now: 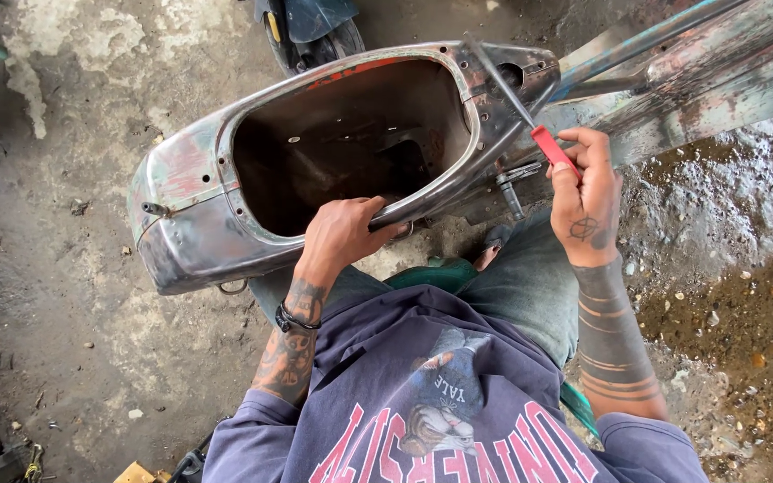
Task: Scrubbing the rust and old paint off a motorcycle body frame using a wire brush.
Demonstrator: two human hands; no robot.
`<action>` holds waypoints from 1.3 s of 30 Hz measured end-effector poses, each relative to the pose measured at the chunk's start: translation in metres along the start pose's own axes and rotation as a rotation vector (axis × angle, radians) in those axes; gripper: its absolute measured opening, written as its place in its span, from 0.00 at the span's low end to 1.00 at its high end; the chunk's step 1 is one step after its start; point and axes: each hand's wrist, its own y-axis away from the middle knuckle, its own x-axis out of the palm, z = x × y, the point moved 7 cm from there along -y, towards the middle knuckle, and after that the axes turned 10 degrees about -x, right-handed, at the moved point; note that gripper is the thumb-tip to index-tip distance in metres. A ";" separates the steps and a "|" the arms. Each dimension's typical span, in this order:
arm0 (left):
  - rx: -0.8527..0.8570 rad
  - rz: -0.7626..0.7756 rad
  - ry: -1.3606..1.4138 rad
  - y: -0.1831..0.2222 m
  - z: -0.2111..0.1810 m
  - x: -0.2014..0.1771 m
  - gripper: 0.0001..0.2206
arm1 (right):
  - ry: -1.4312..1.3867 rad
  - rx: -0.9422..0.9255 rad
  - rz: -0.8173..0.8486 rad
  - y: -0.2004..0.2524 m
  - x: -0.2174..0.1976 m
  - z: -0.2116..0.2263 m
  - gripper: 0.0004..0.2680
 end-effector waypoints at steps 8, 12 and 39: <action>-0.041 0.024 -0.079 0.002 0.002 0.004 0.20 | 0.231 0.133 0.215 -0.035 -0.023 0.014 0.10; -0.036 -0.041 -0.060 0.004 -0.001 0.000 0.21 | 0.372 0.109 0.426 -0.030 -0.021 0.018 0.11; 0.160 -0.151 0.057 -0.036 0.012 -0.027 0.20 | 0.554 -0.136 0.448 -0.020 -0.041 -0.030 0.10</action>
